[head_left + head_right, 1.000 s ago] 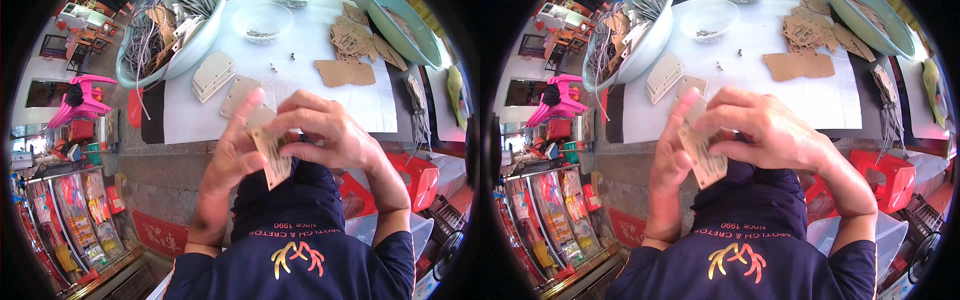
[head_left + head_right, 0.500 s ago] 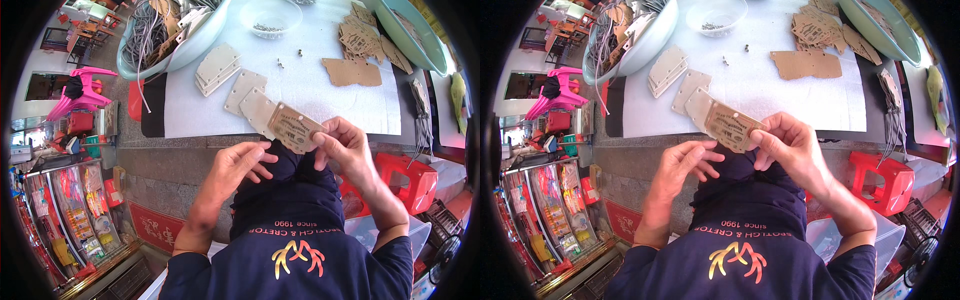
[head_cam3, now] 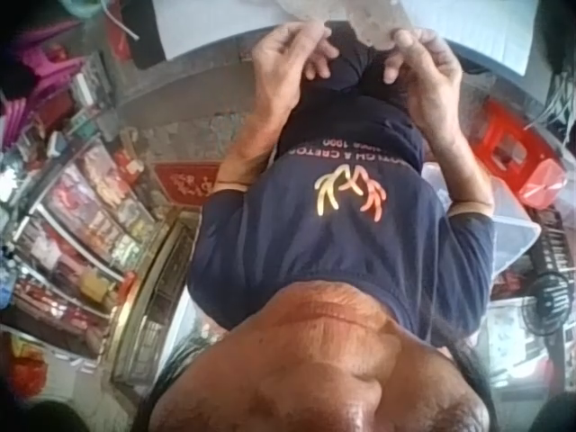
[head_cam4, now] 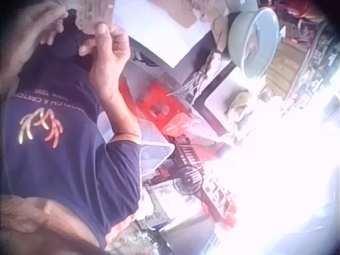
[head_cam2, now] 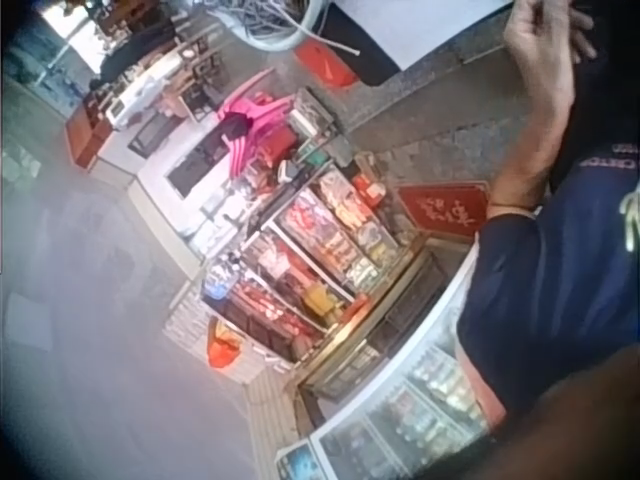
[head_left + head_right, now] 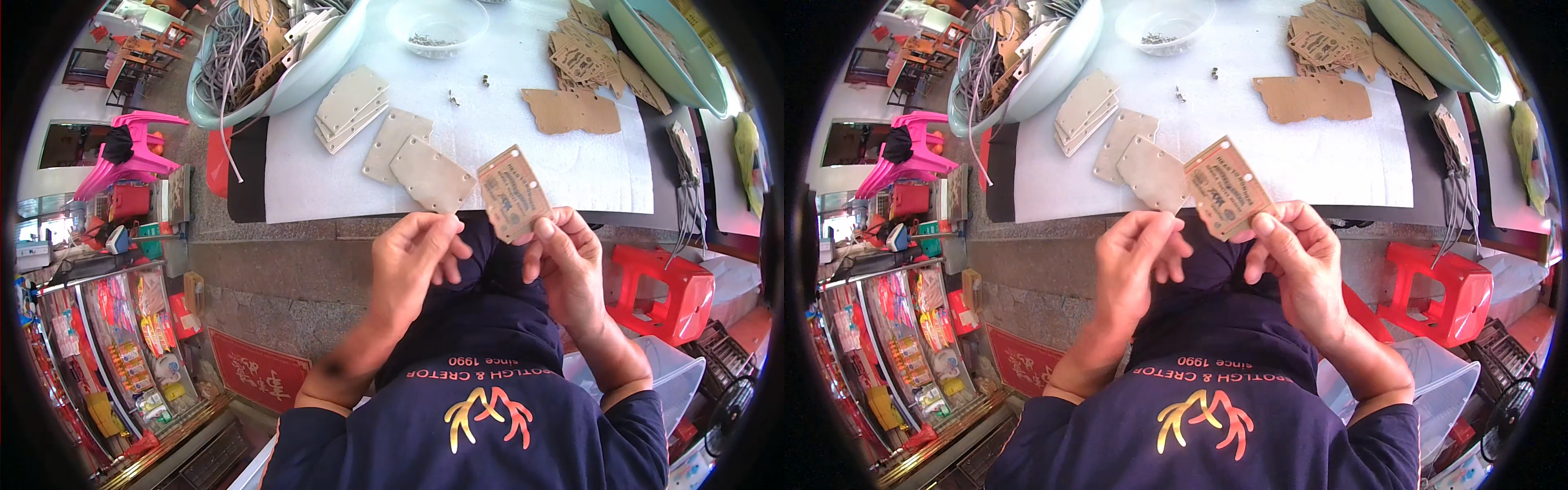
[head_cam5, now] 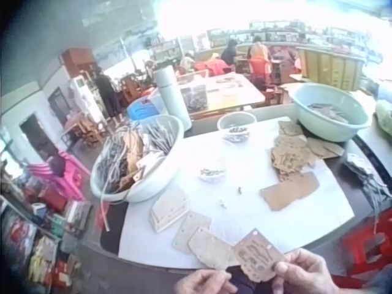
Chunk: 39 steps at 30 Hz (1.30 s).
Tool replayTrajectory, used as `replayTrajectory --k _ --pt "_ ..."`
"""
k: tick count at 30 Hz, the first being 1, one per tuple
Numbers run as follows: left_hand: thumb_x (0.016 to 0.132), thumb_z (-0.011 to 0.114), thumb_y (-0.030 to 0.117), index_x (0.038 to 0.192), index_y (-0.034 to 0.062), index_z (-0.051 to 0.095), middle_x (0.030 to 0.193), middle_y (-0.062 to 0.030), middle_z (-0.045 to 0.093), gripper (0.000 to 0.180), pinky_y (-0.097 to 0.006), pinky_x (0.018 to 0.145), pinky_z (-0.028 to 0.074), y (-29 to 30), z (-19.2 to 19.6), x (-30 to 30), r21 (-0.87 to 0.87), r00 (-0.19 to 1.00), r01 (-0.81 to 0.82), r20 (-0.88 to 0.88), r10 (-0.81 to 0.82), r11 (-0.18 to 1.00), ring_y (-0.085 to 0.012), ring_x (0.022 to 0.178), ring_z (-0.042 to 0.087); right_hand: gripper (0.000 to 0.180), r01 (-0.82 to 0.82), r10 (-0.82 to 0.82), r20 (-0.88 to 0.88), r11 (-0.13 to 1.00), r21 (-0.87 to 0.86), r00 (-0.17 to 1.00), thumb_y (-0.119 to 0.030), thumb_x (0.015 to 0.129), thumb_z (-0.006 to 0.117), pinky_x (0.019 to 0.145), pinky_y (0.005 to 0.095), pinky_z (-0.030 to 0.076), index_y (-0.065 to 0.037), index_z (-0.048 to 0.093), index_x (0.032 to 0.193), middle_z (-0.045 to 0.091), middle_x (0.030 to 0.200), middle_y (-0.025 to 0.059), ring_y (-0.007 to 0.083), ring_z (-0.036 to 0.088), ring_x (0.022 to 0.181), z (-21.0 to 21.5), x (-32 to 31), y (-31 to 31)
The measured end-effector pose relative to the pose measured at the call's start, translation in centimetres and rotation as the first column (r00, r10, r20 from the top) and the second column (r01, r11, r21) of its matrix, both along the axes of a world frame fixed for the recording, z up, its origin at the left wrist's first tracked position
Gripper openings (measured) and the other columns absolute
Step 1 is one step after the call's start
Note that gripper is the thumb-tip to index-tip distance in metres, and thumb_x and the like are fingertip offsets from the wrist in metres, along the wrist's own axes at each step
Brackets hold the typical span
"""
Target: Manually assemble shoe components by attaching metal eyelets or studs to a cardboard/leather piece.
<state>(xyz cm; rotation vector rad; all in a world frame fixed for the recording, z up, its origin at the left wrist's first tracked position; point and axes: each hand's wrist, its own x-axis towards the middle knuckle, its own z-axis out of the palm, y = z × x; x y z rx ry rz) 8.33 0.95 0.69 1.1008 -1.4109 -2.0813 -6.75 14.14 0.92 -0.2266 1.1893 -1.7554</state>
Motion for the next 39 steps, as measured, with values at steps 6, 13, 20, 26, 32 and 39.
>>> replayTrajectory --k 6,13,20,26,32,39 --pt "0.079 0.074 0.004 0.104 -0.0007 0.062 0.105 -0.0128 0.061 0.028 -0.034 0.081 0.049 -2.0 0.9 0.1 -0.931 0.990 0.121 0.140 0.030 0.344 -0.0232 0.094 0.061 0.009 0.099 -0.102 -0.037 0.993 -0.065 0.994 -0.014 0.095 0.058 0.053 0.0189 0.047 -0.005 0.057 0.096 0.067 0.088 0.0110 0.0074 0.057 0.057 0.1 -1.8 0.6" --pt "0.072 0.079 0.010 0.113 0.0057 0.062 0.118 -0.0092 0.058 0.045 -0.045 0.098 0.039 -4.6 -0.2 1.0 -0.942 0.943 0.332 0.329 0.047 -0.056 -0.0298 0.113 0.053 0.011 0.091 -0.100 -0.126 0.993 -0.081 0.987 -0.017 0.094 0.061 0.053 0.0188 0.045 -0.006 0.057 0.095 0.068 0.088 0.0099 0.0066 0.055 0.057 0.2 -3.0 -0.6" --pt "0.068 0.083 0.020 0.113 0.0078 0.062 0.110 -0.0095 0.054 0.050 -0.044 0.090 0.040 -3.7 1.0 -0.3 -0.920 0.918 0.387 0.391 0.074 0.058 -0.0274 0.103 0.052 0.012 0.065 -0.076 -0.113 0.993 -0.094 0.991 -0.017 0.094 0.061 0.053 0.0193 0.046 -0.005 0.056 0.094 0.068 0.087 0.0101 0.0070 0.056 0.057 0.1 -3.1 -1.0" --pt "0.069 0.082 0.019 0.114 0.0094 0.057 0.116 -0.0115 0.049 0.053 -0.044 0.095 0.037 -3.7 1.0 -0.8 -0.913 0.913 0.407 0.407 0.029 0.003 -0.0311 0.111 0.046 0.012 0.026 -0.033 -0.118 0.997 -0.067 0.992 -0.015 0.094 0.060 0.053 0.0196 0.046 -0.004 0.057 0.094 0.068 0.087 0.0098 0.0069 0.056 0.057 -0.1 -3.0 -1.1" --pt "0.068 0.081 0.017 0.118 0.0070 0.054 0.115 -0.0103 0.049 0.058 -0.044 0.095 0.037 -3.9 0.7 -0.9 -0.905 0.904 0.426 0.426 -0.024 0.005 -0.0311 0.109 0.046 0.013 0.038 -0.045 -0.107 0.997 -0.062 0.993 -0.017 0.094 0.061 0.053 0.0196 0.046 -0.004 0.057 0.094 0.068 0.087 0.0093 0.0068 0.056 0.057 0.1 -3.2 -0.9" --pt "0.066 0.082 0.019 0.126 0.0099 0.053 0.101 -0.0074 0.048 0.067 -0.040 0.085 0.038 -4.4 3.0 -2.1 -0.823 0.822 0.568 0.567 -0.056 -0.002 -0.0260 0.095 0.048 0.014 0.036 -0.039 -0.071 0.998 -0.054 0.997 -0.018 0.094 0.061 0.054 0.0200 0.047 -0.005 0.057 0.094 0.068 0.086 0.0088 0.0069 0.056 0.057 0.1 -3.5 -0.9"
